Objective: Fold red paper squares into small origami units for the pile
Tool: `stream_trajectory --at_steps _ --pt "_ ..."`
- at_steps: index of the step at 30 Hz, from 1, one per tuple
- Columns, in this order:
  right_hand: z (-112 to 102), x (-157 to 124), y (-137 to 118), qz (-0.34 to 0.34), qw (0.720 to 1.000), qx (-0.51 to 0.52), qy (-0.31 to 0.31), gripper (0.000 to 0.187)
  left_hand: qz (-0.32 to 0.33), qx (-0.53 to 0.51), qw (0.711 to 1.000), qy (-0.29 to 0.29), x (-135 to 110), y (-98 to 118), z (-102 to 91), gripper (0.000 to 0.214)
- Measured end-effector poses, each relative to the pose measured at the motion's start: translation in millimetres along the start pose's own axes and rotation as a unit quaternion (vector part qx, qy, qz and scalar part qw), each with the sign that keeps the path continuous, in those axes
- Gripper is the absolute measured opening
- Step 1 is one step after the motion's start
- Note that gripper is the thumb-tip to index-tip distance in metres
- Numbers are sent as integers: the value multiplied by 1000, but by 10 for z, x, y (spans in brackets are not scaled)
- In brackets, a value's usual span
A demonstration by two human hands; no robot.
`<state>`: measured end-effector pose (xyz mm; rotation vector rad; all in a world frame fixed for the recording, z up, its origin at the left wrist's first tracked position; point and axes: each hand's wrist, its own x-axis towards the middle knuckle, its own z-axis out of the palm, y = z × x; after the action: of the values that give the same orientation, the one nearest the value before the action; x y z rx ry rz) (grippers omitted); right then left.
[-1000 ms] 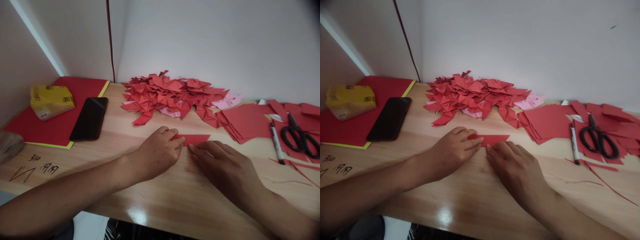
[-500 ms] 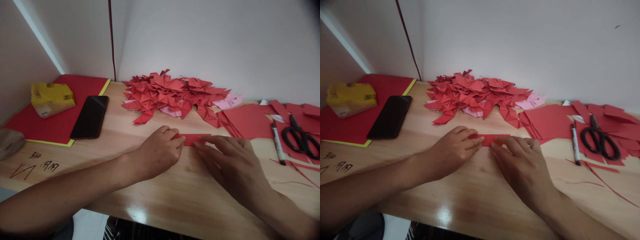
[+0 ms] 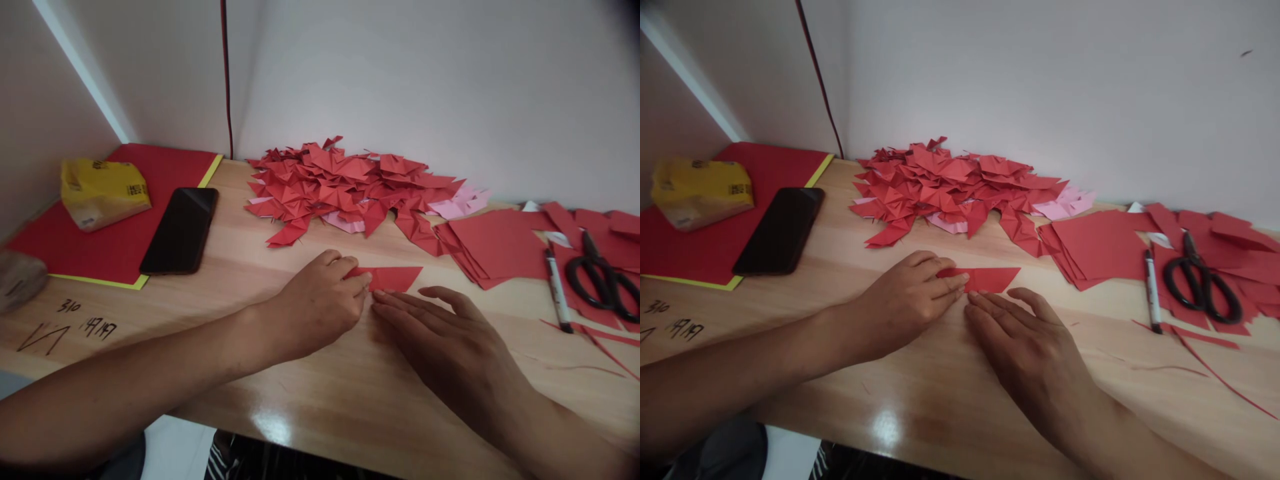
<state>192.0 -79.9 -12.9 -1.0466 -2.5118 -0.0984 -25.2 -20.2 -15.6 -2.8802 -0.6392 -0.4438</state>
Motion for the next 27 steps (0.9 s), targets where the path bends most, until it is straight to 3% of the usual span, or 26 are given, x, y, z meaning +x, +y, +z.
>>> stream_trajectory --at_steps 27 --pt "-77 -16 33 17 999 -33 -12 23 -1 1 1000 -10 -20 -39 7 23"
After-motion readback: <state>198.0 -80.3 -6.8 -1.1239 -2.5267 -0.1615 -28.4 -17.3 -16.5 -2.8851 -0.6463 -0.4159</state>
